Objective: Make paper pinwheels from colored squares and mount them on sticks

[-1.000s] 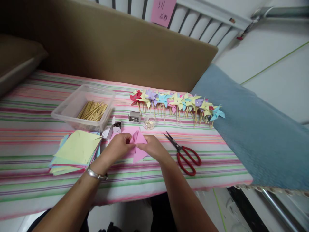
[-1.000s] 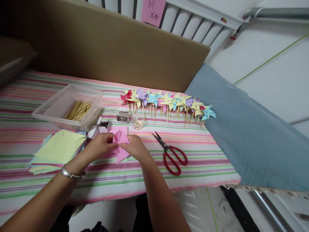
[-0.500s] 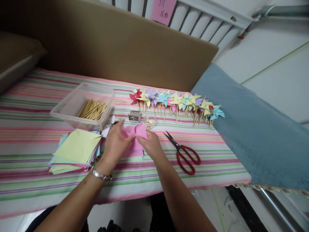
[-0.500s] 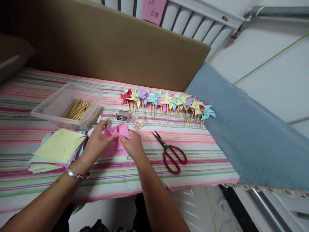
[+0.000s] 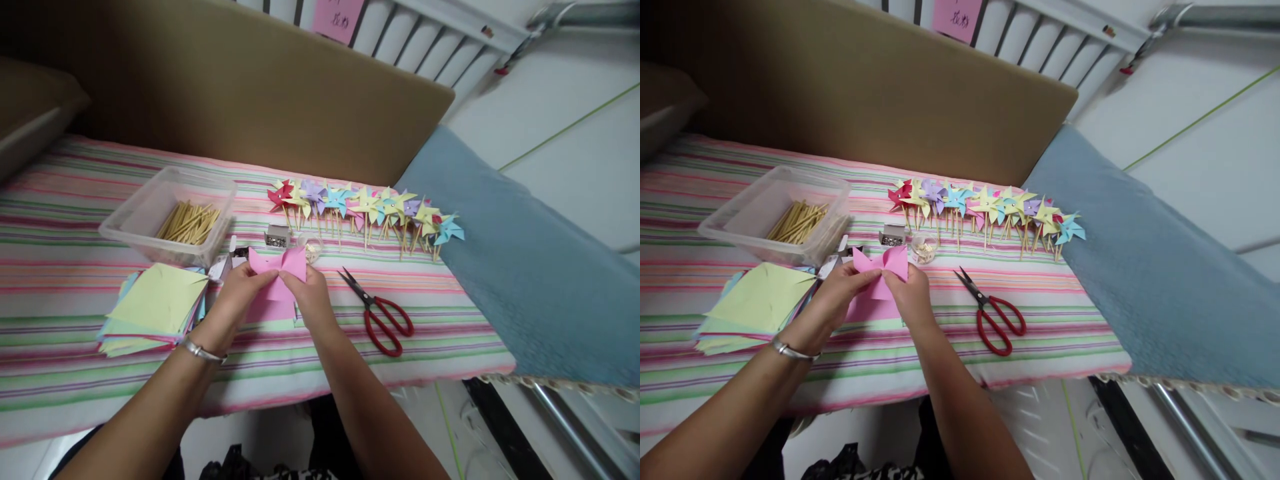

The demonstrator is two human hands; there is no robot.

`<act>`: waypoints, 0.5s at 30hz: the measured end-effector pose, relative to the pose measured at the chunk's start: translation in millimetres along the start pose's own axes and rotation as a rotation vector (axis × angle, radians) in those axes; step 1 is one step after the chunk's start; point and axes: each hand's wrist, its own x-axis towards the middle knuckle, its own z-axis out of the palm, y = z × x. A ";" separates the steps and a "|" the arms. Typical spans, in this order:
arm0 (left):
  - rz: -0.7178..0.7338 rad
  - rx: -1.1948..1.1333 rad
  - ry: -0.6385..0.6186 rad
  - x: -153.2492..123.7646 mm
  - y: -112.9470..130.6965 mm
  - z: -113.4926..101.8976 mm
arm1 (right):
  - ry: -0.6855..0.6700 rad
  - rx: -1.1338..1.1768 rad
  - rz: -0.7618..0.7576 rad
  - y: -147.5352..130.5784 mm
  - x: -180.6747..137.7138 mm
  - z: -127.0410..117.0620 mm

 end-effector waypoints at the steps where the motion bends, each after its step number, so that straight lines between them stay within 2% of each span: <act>1: -0.039 -0.055 -0.013 -1.1 0.7 1.0 | -0.015 0.050 0.019 0.8 -0.2 0.5; 5: -0.069 -0.138 -0.003 -2.7 0.3 2.5 | -0.034 0.187 0.085 3.0 -1.3 3.0; 8: -0.049 -0.135 0.021 -1.6 0.4 0.6 | -0.045 0.170 0.090 3.3 -0.9 4.1; 12: -0.056 -0.113 0.090 0.7 8.5 -4.7 | -0.039 0.087 0.013 0.4 0.8 3.0; 15: -0.036 -0.120 0.133 1.8 18.8 -9.0 | 0.042 -0.041 -0.086 -3.7 0.0 0.2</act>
